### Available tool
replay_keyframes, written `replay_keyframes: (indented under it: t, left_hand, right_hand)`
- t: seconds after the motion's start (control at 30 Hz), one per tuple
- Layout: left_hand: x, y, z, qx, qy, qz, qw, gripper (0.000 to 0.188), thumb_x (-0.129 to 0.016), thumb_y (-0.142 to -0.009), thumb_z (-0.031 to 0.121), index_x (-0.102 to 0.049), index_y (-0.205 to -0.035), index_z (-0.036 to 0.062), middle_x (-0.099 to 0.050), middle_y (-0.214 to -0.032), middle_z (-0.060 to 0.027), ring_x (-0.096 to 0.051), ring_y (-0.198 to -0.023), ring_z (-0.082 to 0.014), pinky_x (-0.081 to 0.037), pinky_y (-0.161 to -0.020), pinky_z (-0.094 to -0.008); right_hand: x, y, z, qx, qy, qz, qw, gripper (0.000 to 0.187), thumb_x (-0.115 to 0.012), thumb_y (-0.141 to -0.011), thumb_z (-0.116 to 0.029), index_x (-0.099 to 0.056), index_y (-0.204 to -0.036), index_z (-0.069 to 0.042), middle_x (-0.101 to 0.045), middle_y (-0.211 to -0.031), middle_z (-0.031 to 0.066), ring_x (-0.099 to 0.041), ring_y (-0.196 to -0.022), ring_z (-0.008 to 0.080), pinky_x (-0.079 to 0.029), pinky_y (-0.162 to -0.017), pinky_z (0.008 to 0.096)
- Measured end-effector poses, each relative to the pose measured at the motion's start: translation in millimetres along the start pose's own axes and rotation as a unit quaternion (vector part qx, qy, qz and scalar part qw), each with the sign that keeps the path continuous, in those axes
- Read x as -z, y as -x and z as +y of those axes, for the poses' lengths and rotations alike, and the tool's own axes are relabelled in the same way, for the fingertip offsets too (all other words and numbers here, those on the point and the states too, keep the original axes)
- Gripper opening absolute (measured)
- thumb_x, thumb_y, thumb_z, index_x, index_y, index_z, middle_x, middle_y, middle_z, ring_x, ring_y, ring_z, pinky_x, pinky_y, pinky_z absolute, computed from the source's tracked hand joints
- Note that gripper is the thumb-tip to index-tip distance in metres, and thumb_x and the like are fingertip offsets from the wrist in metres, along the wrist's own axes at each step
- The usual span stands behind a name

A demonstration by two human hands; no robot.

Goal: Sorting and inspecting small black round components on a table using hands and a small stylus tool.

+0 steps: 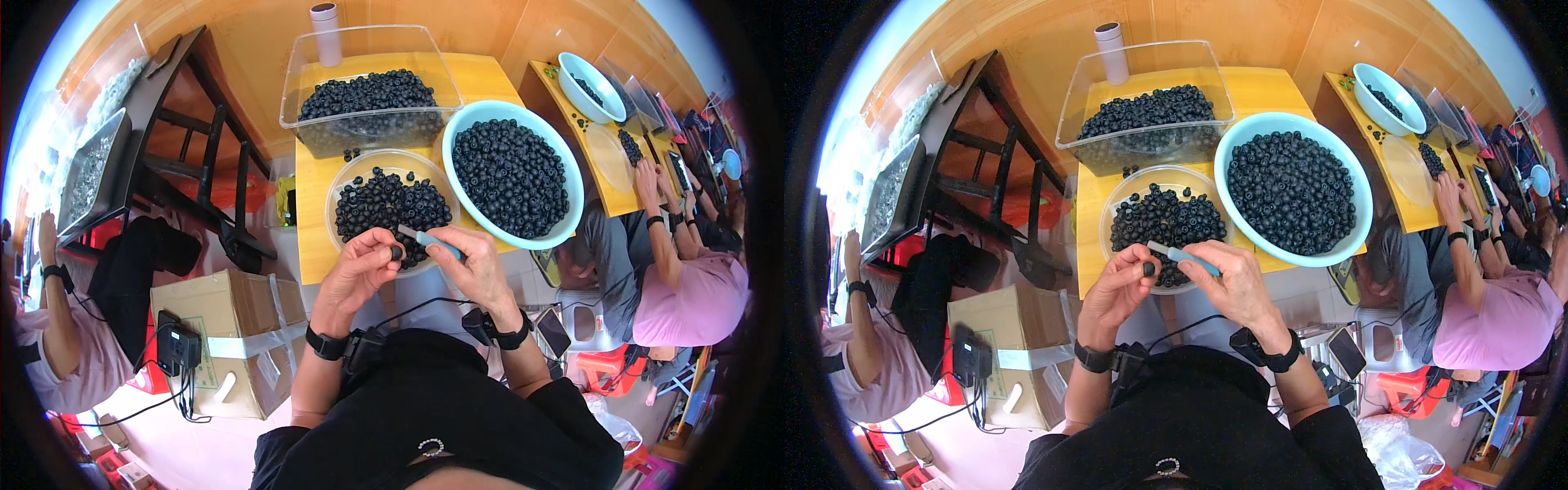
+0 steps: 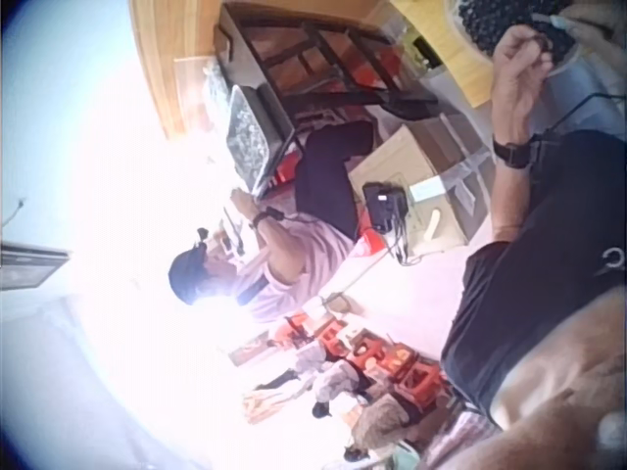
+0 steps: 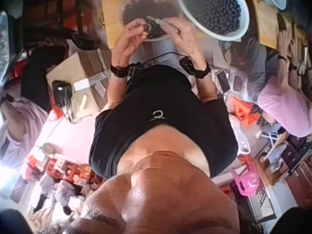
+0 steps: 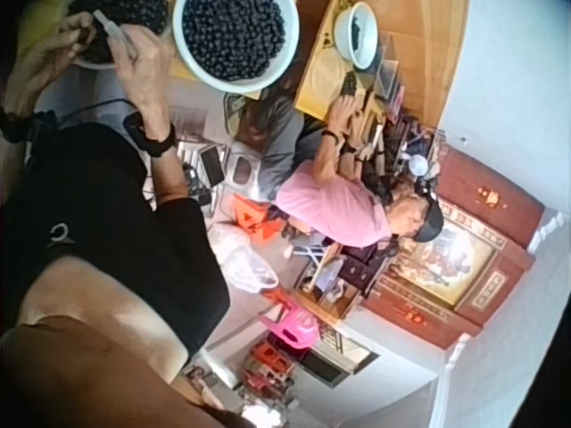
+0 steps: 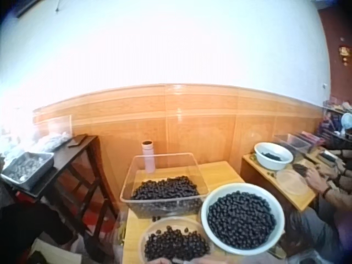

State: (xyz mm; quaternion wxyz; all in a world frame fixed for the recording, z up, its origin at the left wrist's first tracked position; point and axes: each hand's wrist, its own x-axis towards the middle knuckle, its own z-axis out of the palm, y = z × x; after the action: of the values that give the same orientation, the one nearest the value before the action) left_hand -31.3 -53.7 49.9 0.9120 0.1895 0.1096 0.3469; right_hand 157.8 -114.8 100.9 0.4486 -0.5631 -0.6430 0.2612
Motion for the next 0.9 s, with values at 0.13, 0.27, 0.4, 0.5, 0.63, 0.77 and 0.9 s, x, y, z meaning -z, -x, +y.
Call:
replay_keyframes:
  t: [0.13, 0.27, 0.4, 0.5, 0.63, 0.77, 0.9]
  left_hand:
    - [7.9, -0.4, -2.1, -0.017, 0.006, 0.0, 1.0, 0.015, -0.061, -0.084, 0.002, -0.057, -0.099, 0.0005, -0.063, -0.091, -0.0132, -0.064, -0.074, -0.0133, -0.057, -0.067, -0.0217]
    - [2.0, -0.3, -0.5, -0.019, 0.012, 0.005, 1.0, 0.015, -0.062, -0.084, 0.002, -0.056, -0.098, 0.0002, -0.063, -0.091, -0.0132, -0.064, -0.074, -0.0135, -0.057, -0.067, -0.0218]
    - [2.5, 0.9, 0.5, -0.014, 0.019, 0.008, 1.0, 0.015, -0.062, -0.084, 0.002, -0.057, -0.098, 0.0, -0.063, -0.092, -0.0138, -0.065, -0.074, -0.0137, -0.058, -0.067, -0.0222]
    - [4.8, 1.0, -0.2, -0.015, 0.02, 0.006, 1.0, 0.014, -0.062, -0.084, 0.001, -0.057, -0.097, 0.0001, -0.063, -0.092, -0.0143, -0.065, -0.073, -0.0137, -0.058, -0.066, -0.0224]
    - [9.1, 2.1, -0.6, -0.017, 0.017, 0.002, 1.0, 0.011, -0.062, -0.084, 0.002, -0.058, -0.094, 0.0005, -0.063, -0.093, -0.0145, -0.065, -0.073, -0.0136, -0.058, -0.066, -0.0227]
    - [8.5, 4.1, 1.8, -0.021, 0.002, 0.015, 1.0, 0.011, -0.063, -0.083, 0.001, -0.058, -0.093, 0.0009, -0.063, -0.093, -0.0141, -0.065, -0.071, -0.0137, -0.058, -0.064, -0.0227]
    - [0.0, 11.0, 1.7, 0.002, -0.045, -0.032, 0.998, 0.013, -0.064, -0.08, -0.001, -0.058, -0.091, 0.0012, -0.063, -0.09, -0.0123, -0.064, -0.068, -0.0138, -0.056, -0.061, -0.023]
  right_hand:
    - [3.0, 2.2, -10.7, 0.035, 0.036, -0.049, 0.998, 0.017, -0.066, -0.081, -0.016, -0.065, -0.09, -0.001, -0.063, -0.077, 0.0112, -0.062, -0.065, 0.0264, -0.047, -0.055, 0.0332]
    - [1.2, 6.2, -6.9, 0.059, 0.083, -0.071, 0.992, 0.017, -0.066, -0.081, -0.019, -0.065, -0.089, -0.004, -0.062, -0.075, 0.0086, -0.062, -0.063, 0.0281, -0.047, -0.053, 0.0353]
    - [-0.3, 6.0, -6.2, 0.062, 0.093, -0.07, 0.991, 0.018, -0.066, -0.081, -0.019, -0.065, -0.09, -0.004, -0.062, -0.076, 0.0086, -0.062, -0.063, 0.028, -0.047, -0.054, 0.0357]
    - [-1.6, 6.1, -3.7, 0.066, 0.087, -0.066, 0.992, 0.018, -0.066, -0.081, -0.02, -0.066, -0.09, -0.004, -0.062, -0.076, 0.0086, -0.062, -0.063, 0.0281, -0.047, -0.054, 0.0359]
    - [-4.3, 5.4, -1.5, 0.06, 0.073, -0.062, 0.994, 0.018, -0.066, -0.081, -0.02, -0.066, -0.089, -0.003, -0.062, -0.076, 0.0089, -0.062, -0.063, 0.0287, -0.047, -0.054, 0.0361]
    - [-15.4, 4.2, 15.4, 0.078, 0.049, -0.013, 0.996, 0.018, -0.064, -0.083, -0.019, -0.066, -0.088, -0.002, -0.064, -0.076, 0.0105, -0.061, -0.063, 0.0308, -0.047, -0.055, 0.0384]
    - [-6.3, 2.0, 38.0, -0.075, 0.13, 0.015, 0.989, 0.018, -0.062, -0.085, -0.02, -0.067, -0.089, -0.003, -0.065, -0.077, 0.0147, -0.063, -0.066, 0.0307, -0.048, -0.06, 0.0361]
